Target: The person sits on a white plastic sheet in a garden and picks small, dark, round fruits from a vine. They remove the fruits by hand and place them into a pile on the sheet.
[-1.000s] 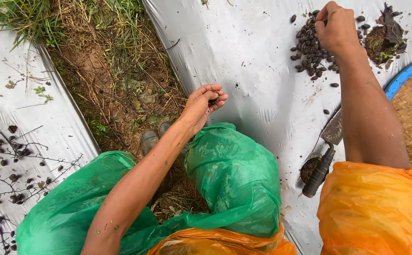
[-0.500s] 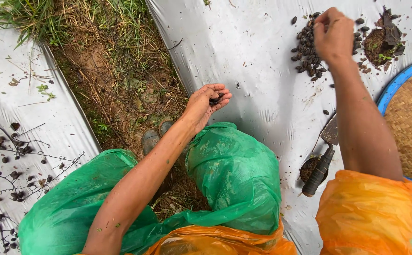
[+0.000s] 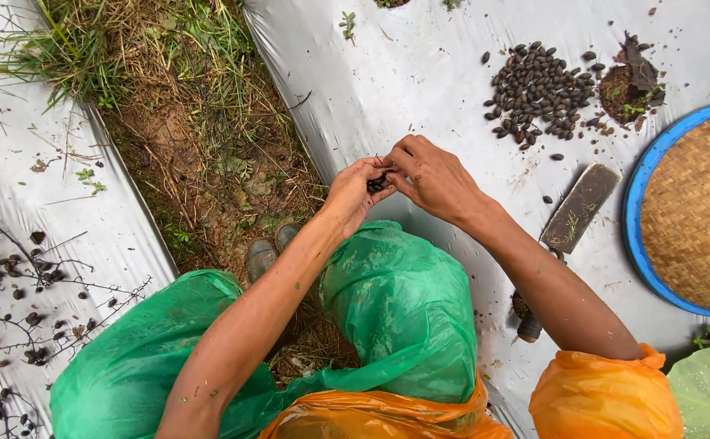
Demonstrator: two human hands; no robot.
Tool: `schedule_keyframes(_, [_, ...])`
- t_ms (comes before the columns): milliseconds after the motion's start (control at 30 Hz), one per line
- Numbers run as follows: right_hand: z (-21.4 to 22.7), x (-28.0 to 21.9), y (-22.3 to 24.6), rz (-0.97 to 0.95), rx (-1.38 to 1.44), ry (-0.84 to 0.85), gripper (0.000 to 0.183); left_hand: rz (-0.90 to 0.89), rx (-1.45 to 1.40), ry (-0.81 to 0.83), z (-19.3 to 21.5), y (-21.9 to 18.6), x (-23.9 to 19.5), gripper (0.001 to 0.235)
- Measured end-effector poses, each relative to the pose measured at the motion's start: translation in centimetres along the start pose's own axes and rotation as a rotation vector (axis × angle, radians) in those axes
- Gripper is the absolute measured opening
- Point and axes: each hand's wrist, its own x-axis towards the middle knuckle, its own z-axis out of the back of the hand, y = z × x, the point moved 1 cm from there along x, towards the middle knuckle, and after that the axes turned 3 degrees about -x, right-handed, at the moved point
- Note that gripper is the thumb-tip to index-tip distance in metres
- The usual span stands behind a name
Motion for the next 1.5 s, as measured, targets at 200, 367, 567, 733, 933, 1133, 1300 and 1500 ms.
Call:
schedule_keyframes(200, [1.4,-1.2,-2.1,-0.043,0.023,-0.120,0.012,-0.013,0.024,0.029,-4.4,-0.2,1.0,0.033])
schedule_keyframes(367, [0.2,-2.4,-11.4,-0.305,0.352,-0.398,0.011,0.029,0.036,0.010,-10.3,-1.9,0.7,0.036])
schedule_keyframes(567, [-0.7,-2.7,-25.0,-0.731,0.164,-0.537,0.020,0.110,0.061,-0.134,-12.0,-2.0,2.4,0.046])
schedule_keyframes(733, [-1.3,0.2,-28.2,-0.617,0.070,-0.513,0.013,0.150,0.056,-0.173,-11.9,-2.4,3.8,0.051])
schedule_keyframes(933, [-2.6,0.7,-30.0,-0.540,-0.023,-0.438,0.009,0.119,0.056,-0.149,-11.9,-2.3,5.6,0.055])
schedule_keyframes(1133, [-2.3,0.1,-23.5,-0.400,0.032,-0.545,0.023,0.093,0.047,-0.152,-12.5,-1.9,7.4,0.048])
schedule_keyframes(1300, [-0.1,-0.1,-12.4,-0.138,0.276,-0.271,0.016,0.026,0.134,-0.106,-13.3,-0.9,8.3,0.035])
schedule_keyframes(1500, [-1.9,-0.7,-12.3,-0.129,0.209,-0.245,0.017,0.037,0.126,-0.124,-12.7,-0.4,8.0,0.034])
